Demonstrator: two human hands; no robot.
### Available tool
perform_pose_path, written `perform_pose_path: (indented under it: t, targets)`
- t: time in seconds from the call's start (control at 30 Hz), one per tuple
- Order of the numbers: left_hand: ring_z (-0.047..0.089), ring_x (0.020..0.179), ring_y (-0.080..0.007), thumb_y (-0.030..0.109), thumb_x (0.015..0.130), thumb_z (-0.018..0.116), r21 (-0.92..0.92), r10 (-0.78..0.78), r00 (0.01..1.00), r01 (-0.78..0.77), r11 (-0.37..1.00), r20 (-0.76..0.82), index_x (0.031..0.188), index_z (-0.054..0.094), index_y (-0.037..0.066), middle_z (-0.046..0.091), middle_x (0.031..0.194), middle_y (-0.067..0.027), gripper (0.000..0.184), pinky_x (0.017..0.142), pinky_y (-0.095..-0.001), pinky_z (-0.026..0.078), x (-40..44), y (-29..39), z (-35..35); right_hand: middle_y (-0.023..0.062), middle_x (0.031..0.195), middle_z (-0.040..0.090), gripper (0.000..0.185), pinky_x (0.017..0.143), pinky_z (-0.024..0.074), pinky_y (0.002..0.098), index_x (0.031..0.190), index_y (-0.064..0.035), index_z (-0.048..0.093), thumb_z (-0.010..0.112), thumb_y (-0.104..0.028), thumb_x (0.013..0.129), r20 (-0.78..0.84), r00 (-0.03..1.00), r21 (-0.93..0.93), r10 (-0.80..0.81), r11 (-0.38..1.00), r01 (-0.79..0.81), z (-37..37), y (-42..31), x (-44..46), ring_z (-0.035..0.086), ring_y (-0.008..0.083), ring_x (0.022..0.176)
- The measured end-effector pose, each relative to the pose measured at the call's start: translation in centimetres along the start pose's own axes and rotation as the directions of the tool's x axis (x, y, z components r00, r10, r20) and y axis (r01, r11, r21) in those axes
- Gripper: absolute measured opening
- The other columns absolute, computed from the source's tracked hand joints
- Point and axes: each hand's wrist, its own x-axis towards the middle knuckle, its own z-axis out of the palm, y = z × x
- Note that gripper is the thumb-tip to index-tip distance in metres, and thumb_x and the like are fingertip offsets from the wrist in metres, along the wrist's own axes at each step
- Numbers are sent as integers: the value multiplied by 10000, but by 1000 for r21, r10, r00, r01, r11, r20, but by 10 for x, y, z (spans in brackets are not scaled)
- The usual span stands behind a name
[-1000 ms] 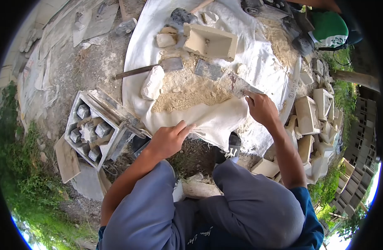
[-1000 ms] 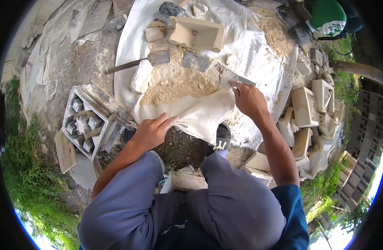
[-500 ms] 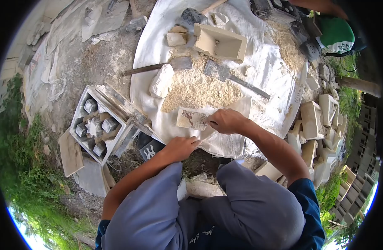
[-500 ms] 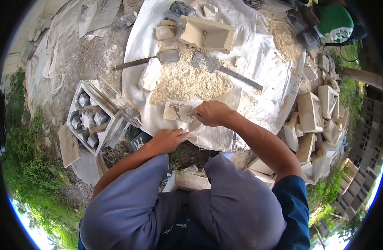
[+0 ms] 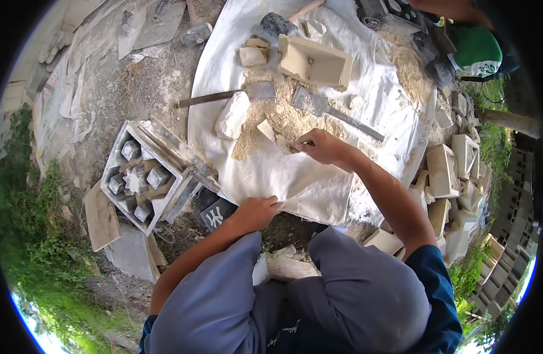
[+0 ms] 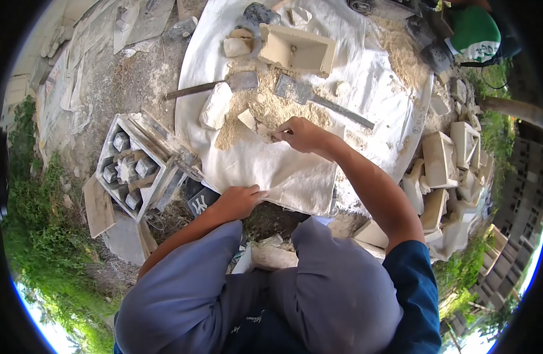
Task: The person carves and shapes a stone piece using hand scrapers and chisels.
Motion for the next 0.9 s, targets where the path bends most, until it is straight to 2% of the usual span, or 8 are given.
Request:
perform_pose_path:
  t: [0.1, 0.17, 0.23, 0.37, 0.47, 0.6, 0.77, 0.9]
  targets:
    - [707, 763, -280, 207, 978, 650, 9, -8, 1000, 8, 1000, 13, 1236, 722, 69, 632, 965, -83, 302, 648, -424, 588, -1, 1, -2, 51, 681, 617, 321, 651, 529, 301, 1261, 3, 733, 646, -235, 1065, 274, 955, 82, 113, 987, -141, -4, -16, -17, 653, 147, 683]
    - [705, 767, -279, 204, 974, 653, 9, -8, 1000, 8, 1000, 12, 1244, 720, 73, 631, 966, -81, 307, 649, -422, 587, -1, 0, -2, 109, 725, 676, 302, 647, 524, 335, 1261, -1, 736, 653, -206, 1056, 247, 958, 35, 145, 987, -158, 0, -9, -19, 663, 175, 675]
    - [704, 772, -277, 200, 971, 655, 4, -17, 1000, 17, 1000, 12, 1251, 718, 78, 631, 966, -79, 313, 650, -419, 585, -2, 0, 1, 231, 835, 741, 258, 664, 539, 444, 1189, -16, 762, 631, -185, 1045, -187, 968, -180, -168, 974, 134, 2, -1, -20, 702, 364, 682]
    - [702, 773, -277, 187, 965, 645, 26, -3, 1000, 2, 1000, 14, 1274, 712, 89, 631, 965, -76, 331, 643, -417, 577, -2, 0, -1, 303, 874, 723, 191, 737, 575, 504, 951, 61, 743, 605, -70, 959, -406, 909, -371, -88, 926, -76, -16, 6, 1, 733, 446, 810]
    - [702, 778, -277, 168, 948, 641, 44, -21, 998, 18, 999, 63, 1279, 712, 92, 632, 969, -77, 346, 646, -423, 575, -1, 1, -3, 315, 852, 716, 155, 739, 589, 512, 853, 71, 701, 584, -16, 906, -298, 954, -423, -26, 900, -107, -2, -14, 18, 743, 439, 811]
    - [704, 786, -277, 132, 913, 636, 28, -33, 997, 31, 999, 64, 1283, 713, 98, 634, 986, -79, 379, 656, -431, 578, 1, 1, -2, 276, 719, 671, 131, 667, 542, 510, 803, 60, 649, 536, 40, 867, -338, 902, -484, -270, 872, 80, 41, -1, 6, 707, 423, 705]
    - [703, 790, -281, 148, 925, 635, 53, -32, 997, 28, 998, 71, 1256, 721, 98, 635, 981, -75, 346, 656, -429, 579, -2, 3, -2, 303, 894, 715, 179, 753, 568, 517, 889, 67, 680, 537, -38, 908, -85, 996, -389, 39, 919, -69, 16, -1, -13, 723, 466, 829]
    - [701, 781, -282, 187, 955, 641, 46, -64, 996, 62, 997, 59, 1235, 725, 93, 636, 971, -67, 308, 656, -426, 581, 0, 1, 3, 336, 769, 647, 205, 675, 499, 526, 782, 86, 651, 603, -61, 916, -375, 927, -315, 19, 938, -147, -6, -8, -25, 682, 471, 738]
